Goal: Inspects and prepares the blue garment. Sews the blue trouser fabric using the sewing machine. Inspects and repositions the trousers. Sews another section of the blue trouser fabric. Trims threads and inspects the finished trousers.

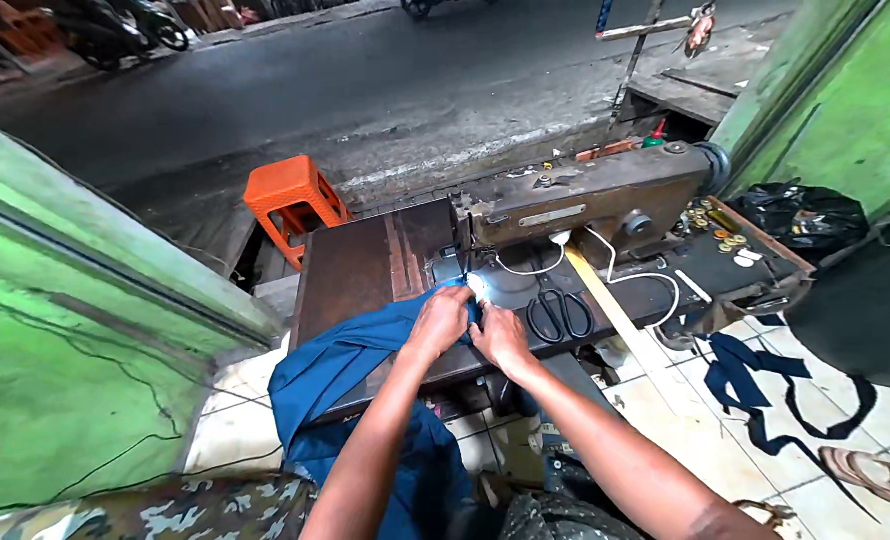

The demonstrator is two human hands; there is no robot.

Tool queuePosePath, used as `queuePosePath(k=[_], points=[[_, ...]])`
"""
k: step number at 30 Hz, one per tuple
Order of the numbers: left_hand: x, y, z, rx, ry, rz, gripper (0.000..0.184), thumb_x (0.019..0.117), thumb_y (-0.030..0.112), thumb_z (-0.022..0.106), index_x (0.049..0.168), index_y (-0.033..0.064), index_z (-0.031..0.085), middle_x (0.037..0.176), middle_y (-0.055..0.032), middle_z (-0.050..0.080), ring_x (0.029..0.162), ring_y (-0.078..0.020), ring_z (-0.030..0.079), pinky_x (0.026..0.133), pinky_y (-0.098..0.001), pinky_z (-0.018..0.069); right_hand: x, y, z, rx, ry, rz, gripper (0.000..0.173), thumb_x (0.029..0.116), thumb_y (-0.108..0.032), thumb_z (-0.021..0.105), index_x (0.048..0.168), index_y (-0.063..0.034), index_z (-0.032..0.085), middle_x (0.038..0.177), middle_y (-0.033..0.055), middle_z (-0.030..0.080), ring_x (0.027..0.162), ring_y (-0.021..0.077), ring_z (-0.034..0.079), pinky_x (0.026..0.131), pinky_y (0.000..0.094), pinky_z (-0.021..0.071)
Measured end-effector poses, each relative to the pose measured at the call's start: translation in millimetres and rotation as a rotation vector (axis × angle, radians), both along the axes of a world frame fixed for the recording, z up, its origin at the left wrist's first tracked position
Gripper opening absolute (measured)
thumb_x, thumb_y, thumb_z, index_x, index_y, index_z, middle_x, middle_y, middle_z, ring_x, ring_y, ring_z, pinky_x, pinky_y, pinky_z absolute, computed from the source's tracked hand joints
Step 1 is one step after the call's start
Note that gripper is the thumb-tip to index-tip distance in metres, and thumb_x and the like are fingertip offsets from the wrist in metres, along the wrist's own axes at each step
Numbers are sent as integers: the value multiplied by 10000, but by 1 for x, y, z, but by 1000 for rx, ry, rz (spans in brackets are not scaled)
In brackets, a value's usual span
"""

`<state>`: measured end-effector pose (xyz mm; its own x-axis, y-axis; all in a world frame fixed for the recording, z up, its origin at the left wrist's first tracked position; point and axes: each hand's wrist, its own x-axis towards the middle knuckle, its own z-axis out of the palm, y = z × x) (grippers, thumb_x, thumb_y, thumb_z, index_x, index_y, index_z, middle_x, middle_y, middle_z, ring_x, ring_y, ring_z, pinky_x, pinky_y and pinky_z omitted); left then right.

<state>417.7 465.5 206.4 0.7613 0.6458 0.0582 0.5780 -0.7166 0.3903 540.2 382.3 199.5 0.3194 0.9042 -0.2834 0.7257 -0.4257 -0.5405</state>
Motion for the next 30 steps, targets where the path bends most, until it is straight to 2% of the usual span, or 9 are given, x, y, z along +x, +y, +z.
queuePosePath(k=[3,8,11,13,17,19,21,24,30], points=[[-1,12,-7,111,144,-119,343,1025,110,451,1272,104,689,1293,-94,689,1324,-265,569,1115,-468,425,-1,-6,-4,57,-51,16,433,1012,-236,499,1395,-53,582,1292,170,661,1197,323,647,1006,501,512],[-15,15,-11,213,240,-140,352,1038,209,440,1255,117,702,1224,-100,698,1240,-302,599,1048,-506,437,5,-10,-12,112,-132,126,472,1024,-212,472,1471,-80,554,1279,179,658,1152,332,662,983,488,523],[-21,16,-18,208,243,-177,409,1024,182,444,1384,176,638,1401,-60,616,1305,-298,554,1046,-508,448,2,-9,-15,125,-215,194,471,1035,-201,474,1476,-51,543,1264,190,659,1143,337,665,975,475,530],[-26,17,-23,226,189,-244,395,1015,140,460,1364,153,643,1449,-33,596,1295,-286,562,1040,-495,452,1,-8,-15,135,-236,212,458,1033,-187,477,1457,-33,557,1256,197,662,1142,338,666,973,474,531],[-28,16,-29,266,76,-361,347,987,81,507,1282,138,679,1354,-28,667,1259,-271,599,1015,-481,466,4,-6,-11,109,-204,206,444,1032,-194,490,1437,-33,574,1261,191,656,1144,334,662,980,474,524],[-26,17,-27,260,108,-377,365,987,90,500,1305,156,668,1379,-15,650,1314,-262,556,1056,-483,429,6,-6,-9,94,-151,185,449,1030,-202,488,1443,-50,576,1274,179,654,1150,324,658,991,471,518],[-24,19,-25,262,134,-402,308,990,106,502,1237,138,684,1375,-19,649,1375,-262,511,1126,-488,384,10,-5,-9,102,-92,167,444,1023,-202,485,1427,-54,592,1251,174,664,1136,321,659,989,478,516],[-27,24,-23,318,94,-388,259,964,131,513,1124,86,712,1197,-72,712,1308,-280,573,1161,-505,362,13,-5,-10,126,-48,146,436,1011,-196,493,1404,-50,614,1213,175,684,1118,319,667,985,486,518],[-28,20,-31,364,80,-121,325,1014,224,457,1089,84,740,1069,-111,723,1129,-314,645,993,-503,471,6,-4,-1,48,-218,246,455,1035,-185,476,1462,-44,550,1266,187,655,1154,335,658,995,483,516]])
